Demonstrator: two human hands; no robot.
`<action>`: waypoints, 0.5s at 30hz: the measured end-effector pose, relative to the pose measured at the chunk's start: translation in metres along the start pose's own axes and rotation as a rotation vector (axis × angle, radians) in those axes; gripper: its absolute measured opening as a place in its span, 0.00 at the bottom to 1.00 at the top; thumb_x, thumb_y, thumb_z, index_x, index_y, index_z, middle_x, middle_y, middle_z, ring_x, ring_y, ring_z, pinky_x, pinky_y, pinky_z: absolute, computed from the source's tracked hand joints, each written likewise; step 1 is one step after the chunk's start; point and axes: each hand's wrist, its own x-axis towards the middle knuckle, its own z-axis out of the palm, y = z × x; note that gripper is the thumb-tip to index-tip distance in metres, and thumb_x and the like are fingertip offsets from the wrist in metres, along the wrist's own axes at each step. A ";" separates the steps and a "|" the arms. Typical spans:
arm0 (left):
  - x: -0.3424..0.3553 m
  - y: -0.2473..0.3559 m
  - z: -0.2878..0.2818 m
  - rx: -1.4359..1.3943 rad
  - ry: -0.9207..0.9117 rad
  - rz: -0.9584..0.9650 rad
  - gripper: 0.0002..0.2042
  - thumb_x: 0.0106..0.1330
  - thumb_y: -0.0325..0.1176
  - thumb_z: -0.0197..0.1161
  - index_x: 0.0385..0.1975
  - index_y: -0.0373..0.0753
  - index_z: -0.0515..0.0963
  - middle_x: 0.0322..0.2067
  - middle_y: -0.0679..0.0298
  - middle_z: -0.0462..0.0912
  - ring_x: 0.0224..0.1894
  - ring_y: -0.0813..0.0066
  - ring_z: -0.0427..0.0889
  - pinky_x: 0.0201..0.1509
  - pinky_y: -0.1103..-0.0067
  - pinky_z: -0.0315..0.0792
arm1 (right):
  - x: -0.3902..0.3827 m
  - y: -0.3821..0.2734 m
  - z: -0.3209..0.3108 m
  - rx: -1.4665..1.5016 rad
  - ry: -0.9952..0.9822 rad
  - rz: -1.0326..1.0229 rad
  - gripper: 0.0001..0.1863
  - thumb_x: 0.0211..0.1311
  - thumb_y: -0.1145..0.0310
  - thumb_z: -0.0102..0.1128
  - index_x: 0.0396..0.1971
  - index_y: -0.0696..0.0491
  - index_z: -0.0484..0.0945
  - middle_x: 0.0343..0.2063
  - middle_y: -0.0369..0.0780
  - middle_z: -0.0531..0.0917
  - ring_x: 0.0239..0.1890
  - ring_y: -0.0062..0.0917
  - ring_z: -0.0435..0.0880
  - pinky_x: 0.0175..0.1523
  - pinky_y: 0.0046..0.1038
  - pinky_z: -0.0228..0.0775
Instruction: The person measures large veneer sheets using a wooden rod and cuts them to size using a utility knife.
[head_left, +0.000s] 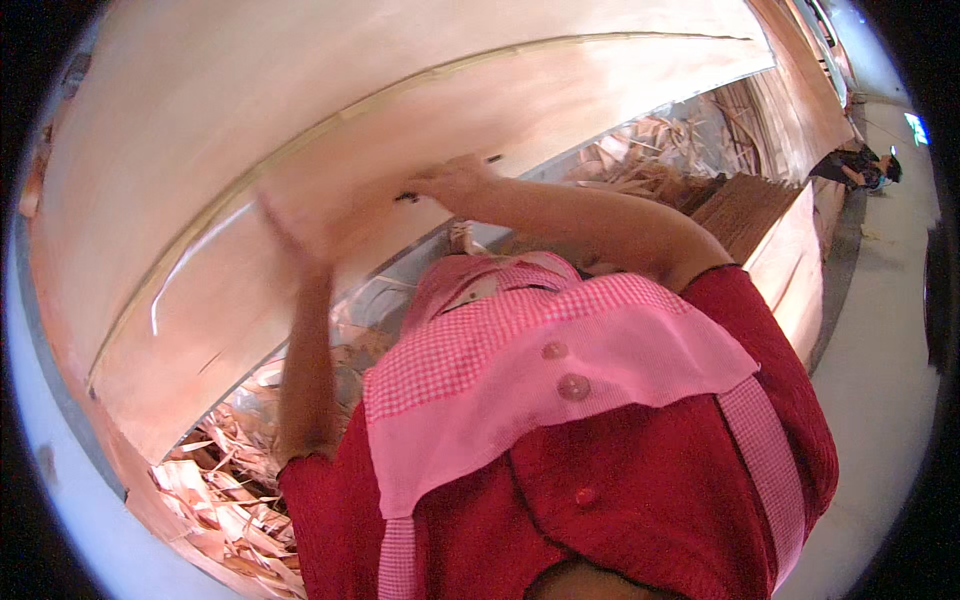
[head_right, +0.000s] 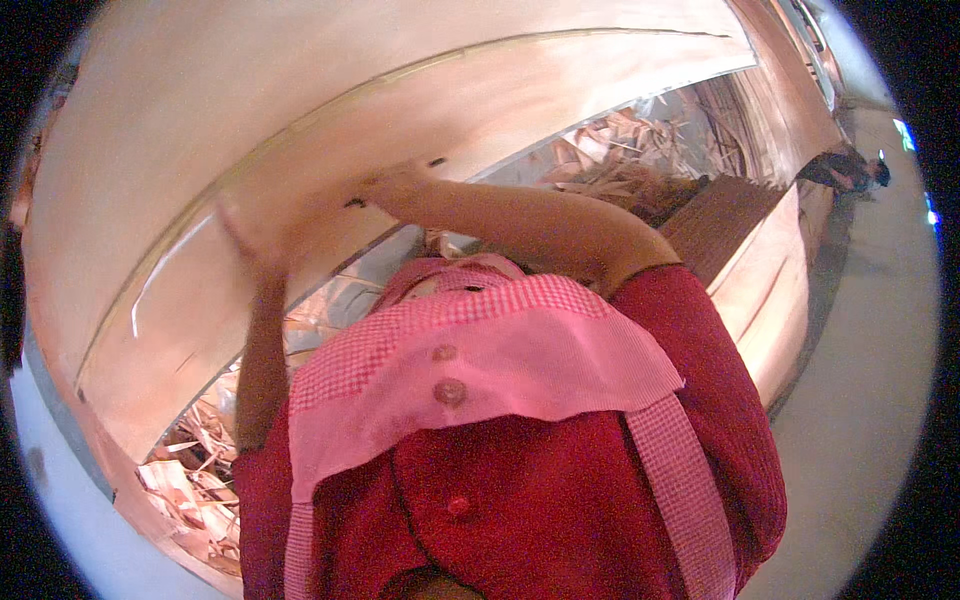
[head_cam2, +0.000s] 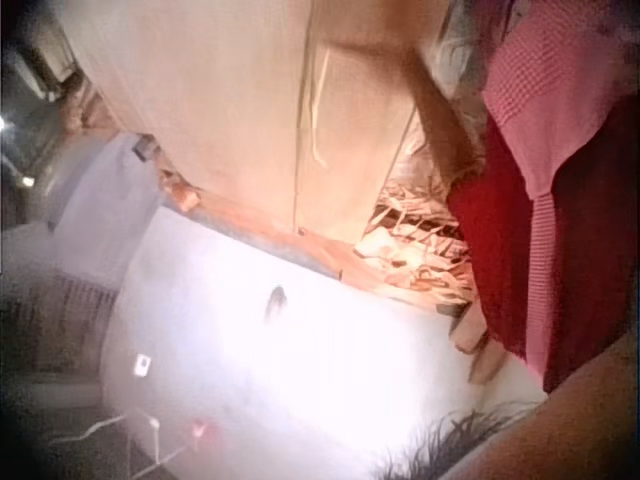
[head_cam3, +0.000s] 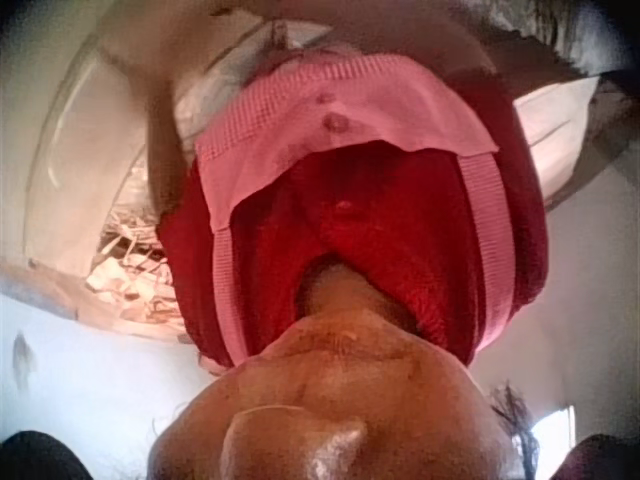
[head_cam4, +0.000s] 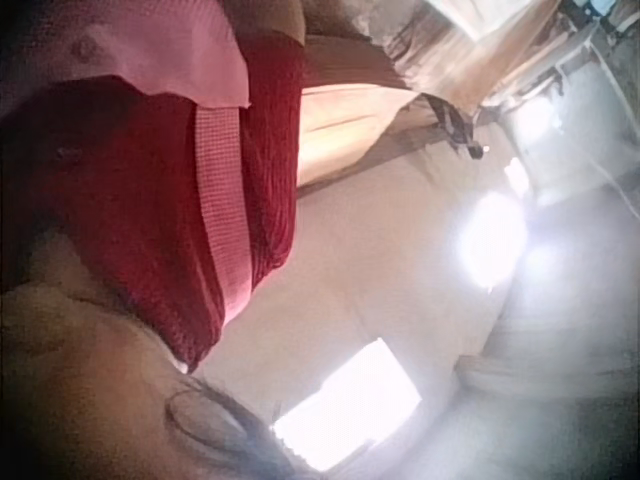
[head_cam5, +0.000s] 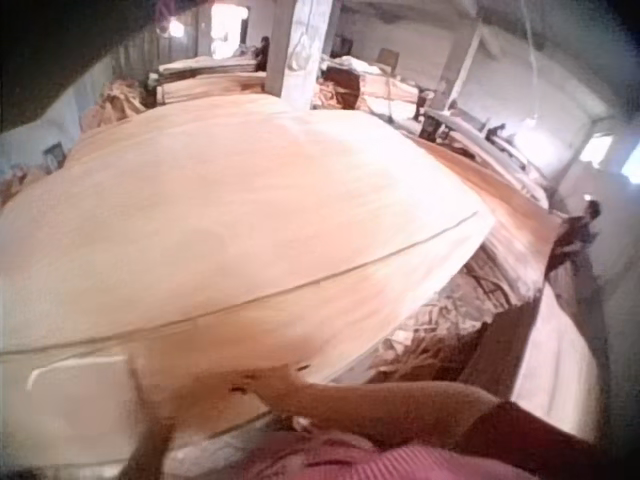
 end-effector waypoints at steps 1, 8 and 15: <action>0.001 0.028 0.039 0.028 -0.018 -0.068 0.32 0.59 0.37 0.51 0.58 0.30 0.46 0.59 0.46 0.49 0.63 0.53 0.48 0.64 0.63 0.42 | 0.000 0.000 -0.007 0.028 -0.038 0.025 0.16 0.56 0.65 0.43 0.45 0.37 0.71 0.41 0.40 0.77 0.37 0.37 0.78 0.37 0.37 0.71; 0.009 0.059 0.085 0.448 -0.122 -0.175 0.33 0.56 0.38 0.55 0.57 0.28 0.49 0.58 0.44 0.51 0.62 0.53 0.50 0.62 0.59 0.43 | -0.077 0.189 -0.015 0.062 0.038 -0.028 0.21 0.52 0.71 0.45 0.47 0.36 0.69 0.36 0.38 0.79 0.34 0.31 0.79 0.34 0.33 0.72; 0.050 0.203 0.195 0.064 -0.019 0.071 0.28 0.60 0.34 0.50 0.57 0.28 0.49 0.58 0.42 0.49 0.61 0.47 0.50 0.62 0.61 0.48 | -0.131 0.292 -0.018 0.032 0.025 -0.031 0.20 0.55 0.67 0.42 0.49 0.37 0.68 0.39 0.40 0.77 0.33 0.34 0.79 0.36 0.34 0.72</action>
